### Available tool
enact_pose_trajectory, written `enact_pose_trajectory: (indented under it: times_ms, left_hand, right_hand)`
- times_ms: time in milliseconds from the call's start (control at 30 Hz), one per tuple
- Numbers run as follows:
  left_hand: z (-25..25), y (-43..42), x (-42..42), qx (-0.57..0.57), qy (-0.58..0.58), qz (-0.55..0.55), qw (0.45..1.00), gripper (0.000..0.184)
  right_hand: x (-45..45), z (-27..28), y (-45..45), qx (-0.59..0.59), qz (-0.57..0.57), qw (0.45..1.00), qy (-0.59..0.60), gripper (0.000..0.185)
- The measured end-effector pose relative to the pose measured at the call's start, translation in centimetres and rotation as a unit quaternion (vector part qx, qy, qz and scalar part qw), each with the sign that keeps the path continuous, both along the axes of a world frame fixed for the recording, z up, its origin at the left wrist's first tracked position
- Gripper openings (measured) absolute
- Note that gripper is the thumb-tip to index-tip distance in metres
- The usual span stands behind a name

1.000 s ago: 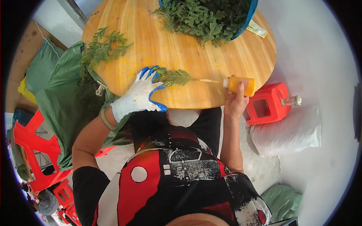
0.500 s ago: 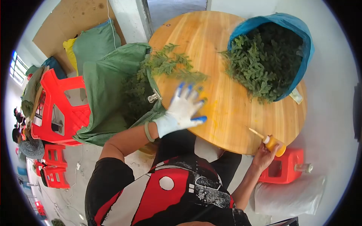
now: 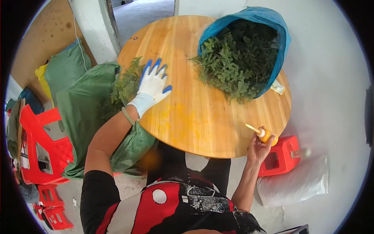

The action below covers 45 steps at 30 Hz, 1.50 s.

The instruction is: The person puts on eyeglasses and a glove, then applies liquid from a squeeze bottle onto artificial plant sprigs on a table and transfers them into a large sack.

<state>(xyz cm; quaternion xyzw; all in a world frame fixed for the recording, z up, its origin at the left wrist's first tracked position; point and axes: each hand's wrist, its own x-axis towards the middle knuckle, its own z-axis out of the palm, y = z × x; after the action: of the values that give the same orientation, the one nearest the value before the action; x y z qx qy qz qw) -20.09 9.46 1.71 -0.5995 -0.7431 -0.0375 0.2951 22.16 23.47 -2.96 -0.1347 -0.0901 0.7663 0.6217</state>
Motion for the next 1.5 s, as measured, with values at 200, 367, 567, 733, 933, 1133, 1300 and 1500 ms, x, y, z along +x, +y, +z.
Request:
enact_pose_trajectory:
  times_ms: [200,367,567,733,933,1133,1300,1500]
  left_hand:
    - [-0.5,11.8,-4.1,0.069,-0.207,-0.007,0.976,0.038]
    - [-7.1,18.9,-8.7,0.069,-0.306,-0.005,0.95,0.035]
    - [-3.8,11.6,-2.0,0.043,-0.283,0.018,0.958,0.025]
    - [1.4,1.7,6.4,-0.154,-0.382,0.05,0.91,0.033]
    - [5.1,-2.6,5.0,-0.221,-0.408,-0.02,0.886,0.034]
    - [-3.0,8.5,0.6,0.036,-0.075,-0.188,0.979,0.057]
    - [-2.3,9.0,4.1,-0.03,-0.153,-0.088,0.984,0.04]
    - [-3.0,2.1,14.5,-0.036,-0.185,-0.03,0.982,0.025]
  right_hand:
    - [-0.1,1.4,1.3,-0.009,0.014,1.0,0.015,0.053]
    - [-1.2,2.2,2.3,-0.014,0.03,0.998,0.055,0.054]
    - [-3.0,1.0,4.0,-0.02,0.037,0.996,0.074,0.049]
    - [-4.6,-0.1,5.6,-0.023,0.04,0.997,0.059,0.05]
    - [-6.5,1.2,5.5,-0.01,0.055,0.995,0.082,0.05]
    - [-4.8,1.8,4.8,-0.026,0.083,0.989,0.122,0.051]
    - [-2.9,2.3,4.1,-0.032,0.104,0.981,0.158,0.052]
    - [-5.2,2.2,1.5,-0.069,0.156,0.978,0.122,0.039]
